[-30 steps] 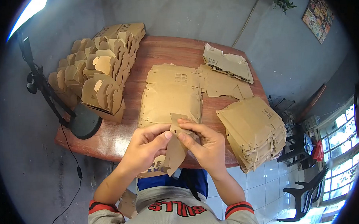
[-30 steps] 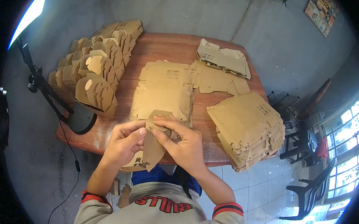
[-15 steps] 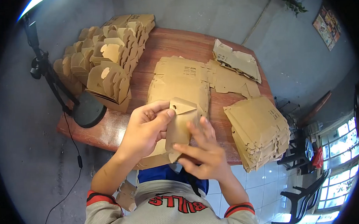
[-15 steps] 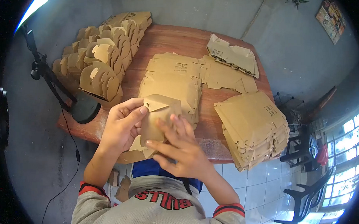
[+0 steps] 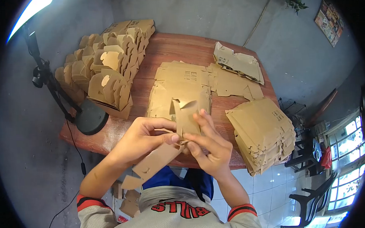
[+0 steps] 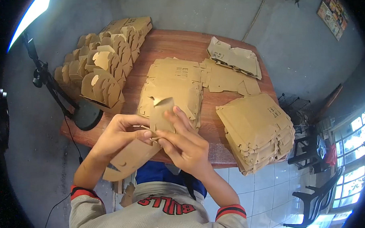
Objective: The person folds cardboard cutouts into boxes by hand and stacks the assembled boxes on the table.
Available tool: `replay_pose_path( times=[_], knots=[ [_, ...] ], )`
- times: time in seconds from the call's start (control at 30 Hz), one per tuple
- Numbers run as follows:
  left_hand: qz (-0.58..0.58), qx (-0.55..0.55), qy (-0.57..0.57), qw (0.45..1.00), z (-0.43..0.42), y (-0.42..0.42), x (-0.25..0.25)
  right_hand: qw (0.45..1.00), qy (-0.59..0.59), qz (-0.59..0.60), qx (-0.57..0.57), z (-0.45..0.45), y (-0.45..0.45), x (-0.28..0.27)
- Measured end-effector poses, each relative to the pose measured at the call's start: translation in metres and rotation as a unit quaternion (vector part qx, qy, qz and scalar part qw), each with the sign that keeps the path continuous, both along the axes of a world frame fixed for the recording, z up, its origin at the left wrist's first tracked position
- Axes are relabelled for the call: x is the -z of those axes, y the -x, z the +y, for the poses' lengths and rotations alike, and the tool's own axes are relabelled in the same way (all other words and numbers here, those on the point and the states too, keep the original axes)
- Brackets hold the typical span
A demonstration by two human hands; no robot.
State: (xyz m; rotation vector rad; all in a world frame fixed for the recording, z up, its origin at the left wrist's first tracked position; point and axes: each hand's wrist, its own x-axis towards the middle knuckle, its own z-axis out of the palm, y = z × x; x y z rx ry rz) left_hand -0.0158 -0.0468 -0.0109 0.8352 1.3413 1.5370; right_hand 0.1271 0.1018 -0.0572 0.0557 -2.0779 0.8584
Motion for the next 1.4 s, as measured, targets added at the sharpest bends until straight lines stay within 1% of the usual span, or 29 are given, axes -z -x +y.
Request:
replay_pose_path(
  times=[0.1,0.13,0.23,0.33,0.43,0.53,0.6,0.7,0.73,0.8,0.83,0.93,1.0,1.03,1.13,1.2,1.27,1.3,1.37,1.4],
  knots=[
    [0.030,-0.044,-0.022,0.998,0.003,-0.008,0.010,0.988,0.157,-0.011,-0.010,0.001,0.005,0.003],
    [0.043,-0.061,-0.032,0.997,0.004,-0.011,0.013,0.987,0.161,-0.008,-0.001,0.000,0.006,0.005],
    [0.090,-0.087,-0.005,0.992,0.007,-0.015,0.018,0.984,0.179,0.007,0.024,-0.004,0.009,0.009],
    [0.031,-0.102,-0.034,0.994,0.013,-0.022,0.020,0.977,0.202,0.029,0.053,-0.010,0.011,0.011],
    [-0.013,-0.101,-0.036,0.994,0.015,-0.025,0.022,0.974,0.209,0.051,0.072,-0.016,0.013,0.014],
    [-0.034,-0.100,-0.047,0.993,0.016,-0.026,0.025,0.970,0.218,0.076,0.080,-0.020,0.016,0.015],
    [-0.008,-0.099,-0.063,0.993,0.015,-0.025,0.030,0.968,0.226,0.081,0.073,-0.021,0.017,0.015],
    [0.011,-0.090,-0.081,0.993,0.015,-0.019,0.032,0.953,0.288,0.088,0.036,-0.023,0.020,0.008],
    [0.013,-0.085,-0.085,0.993,0.014,-0.018,0.032,0.955,0.291,0.058,0.024,-0.022,0.019,0.008],
    [0.069,-0.102,-0.089,0.988,0.014,-0.020,0.030,0.956,0.292,-0.001,0.003,-0.013,0.012,0.006],
    [0.096,-0.111,-0.091,0.985,0.014,-0.020,0.030,0.957,0.289,-0.004,-0.008,-0.010,0.011,0.005],
    [0.062,-0.103,-0.063,0.991,0.014,-0.016,0.035,0.956,0.290,-0.028,-0.032,-0.003,0.010,0.004],
    [0.019,-0.105,-0.076,0.991,0.015,-0.020,0.033,0.952,0.300,-0.057,-0.037,-0.002,0.007,0.003],
    [0.000,-0.106,-0.084,0.991,0.017,-0.020,0.031,0.962,0.265,-0.051,-0.035,0.000,0.007,0.002],
    [0.030,-0.094,-0.046,0.994,0.013,-0.016,0.019,0.984,0.172,-0.042,-0.029,0.003,0.005,0.003],
    [0.022,-0.095,-0.044,0.994,0.014,-0.012,0.024,0.991,0.125,-0.050,-0.022,0.005,0.005,0.003],
    [-0.005,-0.096,-0.059,0.994,0.016,-0.010,0.021,0.990,0.117,-0.070,-0.036,0.008,0.005,-0.003],
    [-0.023,-0.109,-0.070,0.991,0.018,-0.010,0.020,0.989,0.113,-0.080,-0.043,0.009,0.004,-0.005],
    [-0.059,-0.137,-0.096,0.984,0.024,-0.008,0.019,0.998,0.034,-0.055,-0.014,0.006,0.001,-0.004],
    [-0.043,-0.159,-0.093,0.982,0.027,-0.005,0.022,0.999,-0.008,-0.041,0.001,0.005,-0.001,-0.004]
  ],
)
